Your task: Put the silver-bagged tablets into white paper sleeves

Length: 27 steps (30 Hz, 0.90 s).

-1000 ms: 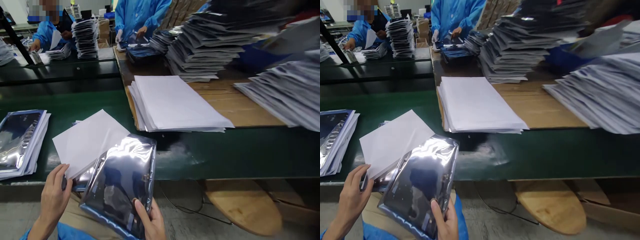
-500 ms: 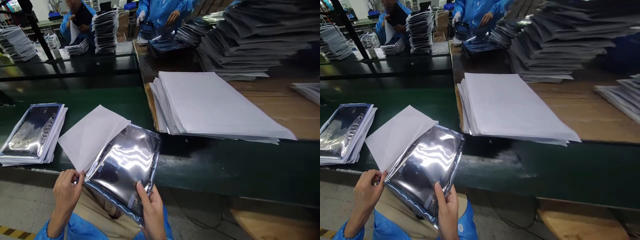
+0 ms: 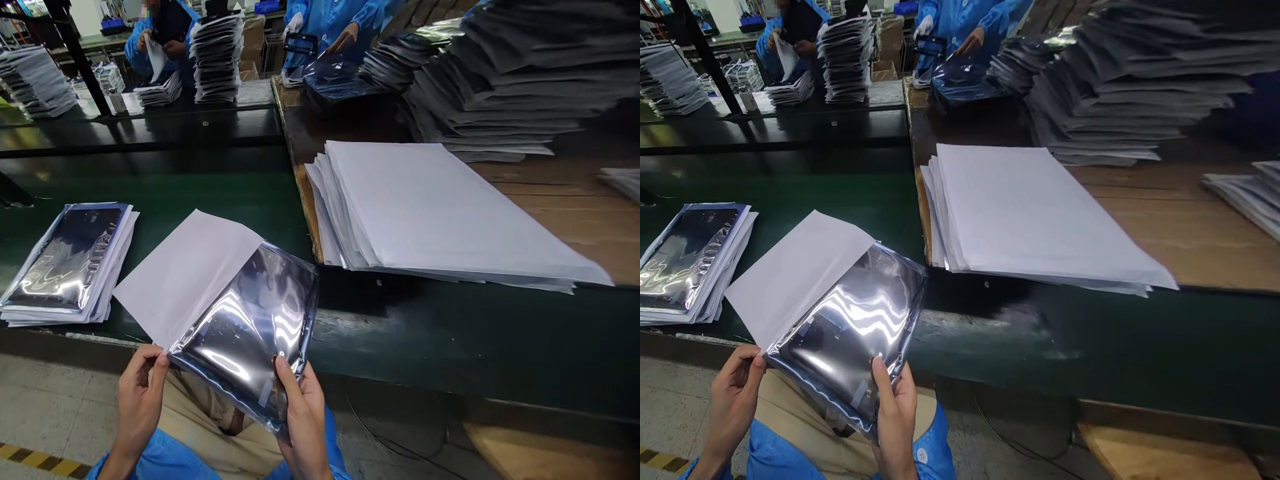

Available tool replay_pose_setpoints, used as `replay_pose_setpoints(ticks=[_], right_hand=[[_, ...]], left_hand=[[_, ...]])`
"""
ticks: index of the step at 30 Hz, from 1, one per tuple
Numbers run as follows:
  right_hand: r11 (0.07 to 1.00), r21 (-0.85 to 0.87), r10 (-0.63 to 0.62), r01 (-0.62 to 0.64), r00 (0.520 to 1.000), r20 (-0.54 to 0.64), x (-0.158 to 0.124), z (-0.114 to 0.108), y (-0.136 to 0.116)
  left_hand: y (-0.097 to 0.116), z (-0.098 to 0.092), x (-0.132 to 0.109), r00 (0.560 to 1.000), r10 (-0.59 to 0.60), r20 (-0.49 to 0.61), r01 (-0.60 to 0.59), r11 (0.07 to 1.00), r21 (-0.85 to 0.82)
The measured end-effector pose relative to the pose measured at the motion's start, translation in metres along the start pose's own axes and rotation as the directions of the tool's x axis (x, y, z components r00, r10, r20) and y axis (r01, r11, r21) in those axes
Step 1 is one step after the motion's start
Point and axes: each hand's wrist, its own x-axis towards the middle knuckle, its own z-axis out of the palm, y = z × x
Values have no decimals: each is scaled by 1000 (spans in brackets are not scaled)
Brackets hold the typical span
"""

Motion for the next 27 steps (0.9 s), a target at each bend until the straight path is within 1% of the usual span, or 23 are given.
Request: replay_pose_setpoints(ticks=[2,4,7,11,12,14,15,16,19,22,25,27], right_hand=[[1000,10,14,-13,1000,-3,-1,0,0],[1000,16,25,-25,1000,-13,-2,0,0],[999,-9,35,-35,999,-33,-4,-1,0],[999,-47,7,-9,998,-58,-6,0,2],[999,-44,-3,0,998,-63,-7,0,3],[1000,-26,-2,1,998,-63,-9,1,3],[1000,-18,8,-9,998,-60,-10,1,2],[1000,-16,21,-22,998,-52,-11,0,1],[999,-18,49,-49,998,-32,-12,-1,-2],[999,-25,41,-41,999,-27,-11,-3,-3],[999,-34,33,-34,999,-23,-9,-4,-2],[999,-26,36,-37,999,-27,-9,-3,0]], left_hand=[[-1,1,-4,998,41,-38,-42,999,-14],[-4,1,-9,988,140,-63,-139,990,11],[-8,-2,-13,961,268,-63,-264,962,70],[-8,-7,-13,930,344,-128,-319,929,186],[-8,-8,-12,919,377,-117,-345,911,225],[-8,-9,-11,894,445,-59,-411,864,290],[-8,-9,-10,887,461,-41,-426,848,314],[-9,-9,-10,887,459,-41,-421,843,335],[-13,-8,-10,917,395,-65,-346,864,366],[-14,-6,-12,938,346,-30,-315,884,345],[-13,-4,-13,938,346,-13,-323,889,323],[-11,-2,-13,923,385,-3,-363,874,324]])
